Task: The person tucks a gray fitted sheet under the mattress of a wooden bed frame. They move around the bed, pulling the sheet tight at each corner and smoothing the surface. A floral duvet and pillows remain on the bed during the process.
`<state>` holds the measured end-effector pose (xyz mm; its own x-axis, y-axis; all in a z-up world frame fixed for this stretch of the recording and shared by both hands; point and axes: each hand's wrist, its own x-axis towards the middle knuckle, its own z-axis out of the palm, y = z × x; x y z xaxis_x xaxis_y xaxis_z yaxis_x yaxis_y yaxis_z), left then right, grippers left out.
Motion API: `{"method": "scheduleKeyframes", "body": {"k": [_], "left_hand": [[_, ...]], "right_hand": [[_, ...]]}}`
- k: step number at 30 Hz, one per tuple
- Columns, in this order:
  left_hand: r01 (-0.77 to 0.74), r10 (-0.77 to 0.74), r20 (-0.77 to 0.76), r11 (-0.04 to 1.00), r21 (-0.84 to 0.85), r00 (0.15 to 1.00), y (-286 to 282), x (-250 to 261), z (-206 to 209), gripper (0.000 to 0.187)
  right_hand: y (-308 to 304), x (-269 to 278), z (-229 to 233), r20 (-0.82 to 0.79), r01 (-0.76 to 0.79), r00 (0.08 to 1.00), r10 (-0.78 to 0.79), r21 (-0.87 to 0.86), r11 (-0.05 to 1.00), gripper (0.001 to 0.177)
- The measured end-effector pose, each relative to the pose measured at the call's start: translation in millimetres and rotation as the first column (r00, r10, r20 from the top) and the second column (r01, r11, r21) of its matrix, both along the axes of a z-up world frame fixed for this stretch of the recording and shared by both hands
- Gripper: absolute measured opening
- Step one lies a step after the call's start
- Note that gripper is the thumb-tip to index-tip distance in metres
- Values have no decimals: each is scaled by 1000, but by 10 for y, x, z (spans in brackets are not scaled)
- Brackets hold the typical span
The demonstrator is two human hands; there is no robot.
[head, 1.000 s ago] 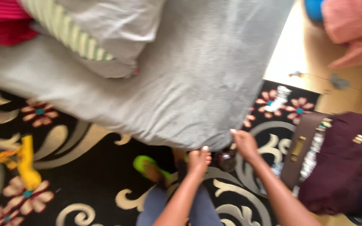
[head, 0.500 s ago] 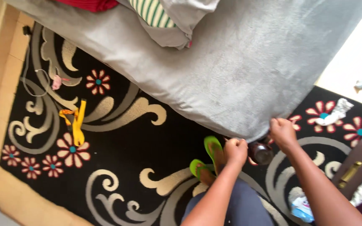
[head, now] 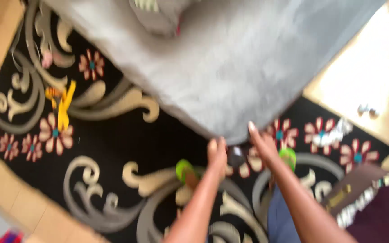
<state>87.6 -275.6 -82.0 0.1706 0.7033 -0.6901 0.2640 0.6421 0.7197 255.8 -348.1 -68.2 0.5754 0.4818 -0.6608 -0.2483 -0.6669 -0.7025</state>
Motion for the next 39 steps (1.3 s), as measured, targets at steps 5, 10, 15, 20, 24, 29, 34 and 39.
{"method": "scheduleKeyframes", "body": {"k": [5,10,15,20,24,29,34,39], "left_hand": [[359,-231,-513,918,167,827,-7,46,340,32],[769,-291,-806,573,284,515,-104,123,652,39],[823,-406,-768,500,268,496,16,87,928,32],[650,-324,-563,375,661,760,56,-134,1393,29],[726,-487,-557,292,622,673,340,-280,1378,40],[968,-742,-650,-6,250,164,599,-280,1171,26],[954,-655,-746,-132,269,119,606,-215,831,65],[984,-650,-756,-174,48,-78,526,-177,163,46]], "right_hand": [[-215,57,56,-104,-96,988,112,152,984,45],[-850,-146,-30,76,-170,984,159,186,968,48],[-742,-208,7,567,-255,804,178,59,965,35],[-544,-23,601,583,-292,767,268,-55,955,27],[-428,16,868,673,-492,673,305,101,865,22],[-294,104,728,736,-814,333,590,-92,574,43],[-258,242,612,689,-876,-87,720,-397,274,59],[-181,179,240,602,-862,-178,778,-477,172,42]]}}
